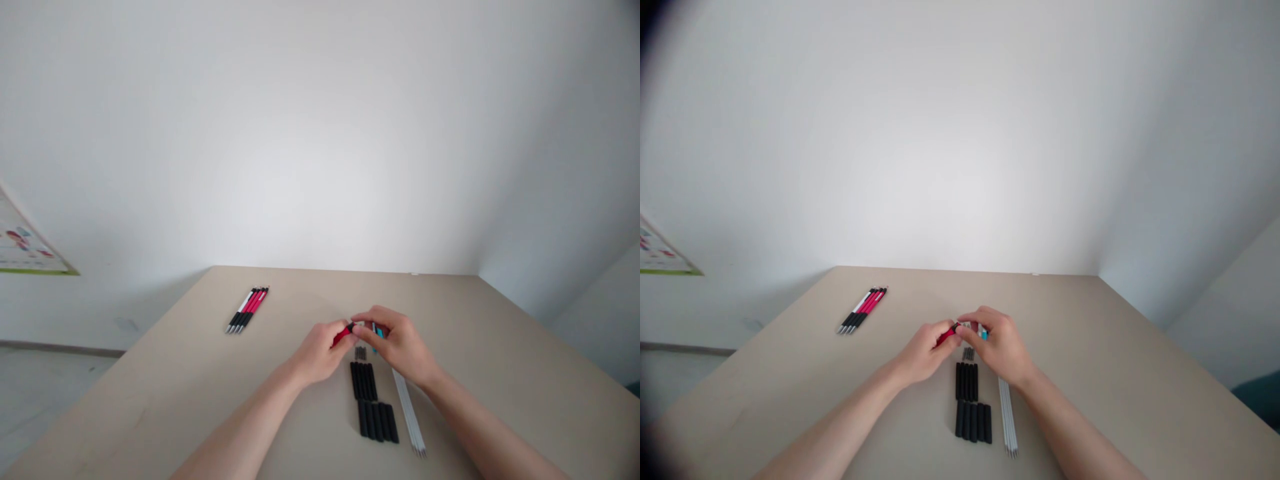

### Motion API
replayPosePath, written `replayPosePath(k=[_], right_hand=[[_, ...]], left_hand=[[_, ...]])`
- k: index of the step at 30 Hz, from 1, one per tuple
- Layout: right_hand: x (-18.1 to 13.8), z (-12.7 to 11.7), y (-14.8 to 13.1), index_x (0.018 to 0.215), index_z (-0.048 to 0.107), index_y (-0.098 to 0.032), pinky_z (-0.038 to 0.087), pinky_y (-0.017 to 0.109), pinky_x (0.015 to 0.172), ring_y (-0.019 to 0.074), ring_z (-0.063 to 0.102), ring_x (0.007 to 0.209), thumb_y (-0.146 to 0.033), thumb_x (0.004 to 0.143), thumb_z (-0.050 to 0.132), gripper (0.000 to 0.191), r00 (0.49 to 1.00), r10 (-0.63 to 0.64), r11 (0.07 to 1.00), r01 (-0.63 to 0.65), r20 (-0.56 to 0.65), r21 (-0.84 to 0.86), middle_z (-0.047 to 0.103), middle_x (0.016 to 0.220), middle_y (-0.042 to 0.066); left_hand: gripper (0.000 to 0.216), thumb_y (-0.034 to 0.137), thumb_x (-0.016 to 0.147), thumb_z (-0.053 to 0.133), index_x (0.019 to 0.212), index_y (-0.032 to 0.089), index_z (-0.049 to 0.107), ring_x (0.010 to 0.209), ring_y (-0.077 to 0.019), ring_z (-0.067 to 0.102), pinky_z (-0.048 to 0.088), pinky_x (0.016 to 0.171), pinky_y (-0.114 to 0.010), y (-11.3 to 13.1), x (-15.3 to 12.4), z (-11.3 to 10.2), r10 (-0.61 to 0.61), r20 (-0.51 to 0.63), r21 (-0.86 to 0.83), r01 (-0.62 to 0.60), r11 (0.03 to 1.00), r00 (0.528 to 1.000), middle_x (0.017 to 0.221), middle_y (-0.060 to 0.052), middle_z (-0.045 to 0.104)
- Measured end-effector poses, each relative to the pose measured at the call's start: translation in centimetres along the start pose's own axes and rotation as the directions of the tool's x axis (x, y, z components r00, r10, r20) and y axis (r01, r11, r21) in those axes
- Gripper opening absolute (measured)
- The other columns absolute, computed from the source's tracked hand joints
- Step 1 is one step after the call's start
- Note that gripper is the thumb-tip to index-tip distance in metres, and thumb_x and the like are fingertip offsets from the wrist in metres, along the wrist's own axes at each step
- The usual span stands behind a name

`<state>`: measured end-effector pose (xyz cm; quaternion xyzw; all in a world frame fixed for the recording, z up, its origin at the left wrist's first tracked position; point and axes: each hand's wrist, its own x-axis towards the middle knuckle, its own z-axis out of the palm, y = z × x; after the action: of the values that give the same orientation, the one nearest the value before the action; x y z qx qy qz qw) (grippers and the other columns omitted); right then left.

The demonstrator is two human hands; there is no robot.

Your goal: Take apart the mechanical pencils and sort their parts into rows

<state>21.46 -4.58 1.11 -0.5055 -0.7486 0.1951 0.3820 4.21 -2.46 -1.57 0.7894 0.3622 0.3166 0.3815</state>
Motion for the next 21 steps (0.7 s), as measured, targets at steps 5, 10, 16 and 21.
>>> replayPosePath(k=[5,10,16,21], right_hand=[[-0.2,0.4,-0.4,0.08,0.067,-0.019,0.037,0.023,0.055,0.012,0.048,0.059,-0.036,0.084,0.054,0.022,0.997,0.004,0.994,0.004,-0.071,0.113,0.058,0.067,0.001],[0.0,-0.2,0.1,0.083,0.065,-0.017,0.039,0.023,0.055,0.013,0.049,0.063,-0.039,0.082,0.058,0.023,0.982,0.023,0.96,0.031,-0.189,0.278,0.06,0.077,0.004],[-0.2,0.4,-0.6,0.082,0.066,-0.017,0.043,0.024,0.058,0.014,0.053,0.067,-0.039,0.082,0.058,0.023,0.998,-0.014,0.95,0.033,-0.063,0.312,0.062,0.079,0.005],[0.4,-0.4,0.6,0.087,0.063,-0.015,0.041,0.022,0.05,0.0126,0.053,0.059,-0.043,0.081,0.055,0.029,0.96,0.159,0.914,-0.054,-0.232,0.401,0.061,0.072,0.004]], left_hand=[[0.035,0.043,0.089,0.041,0.077,0.014,0.056,0.056,-0.0102,0.039,0.029,0.053,-0.021,-0.2,-0.1,0.2,-0.029,0.005,-0.02,0.029,0.999,1.0,0.061,0.002,0.047],[0.036,0.047,0.089,0.039,0.071,0.016,0.047,0.054,-0.0091,0.033,0.027,0.052,-0.021,-0.7,0.0,0.1,-0.043,-0.004,-0.02,0.043,0.999,0.999,0.058,0.005,0.038],[0.036,0.047,0.089,0.038,0.074,0.016,0.05,0.057,-0.0109,0.036,0.028,0.054,-0.022,-0.6,0.1,0.2,-0.027,0.016,-0.001,0.027,1.0,0.999,0.06,0.003,0.041],[0.037,0.045,0.09,0.035,0.076,0.016,0.052,0.054,-0.0105,0.036,0.026,0.052,-0.021,-0.6,0.0,0.0,-0.044,0.017,0.025,0.044,0.999,0.999,0.059,0.004,0.041]])
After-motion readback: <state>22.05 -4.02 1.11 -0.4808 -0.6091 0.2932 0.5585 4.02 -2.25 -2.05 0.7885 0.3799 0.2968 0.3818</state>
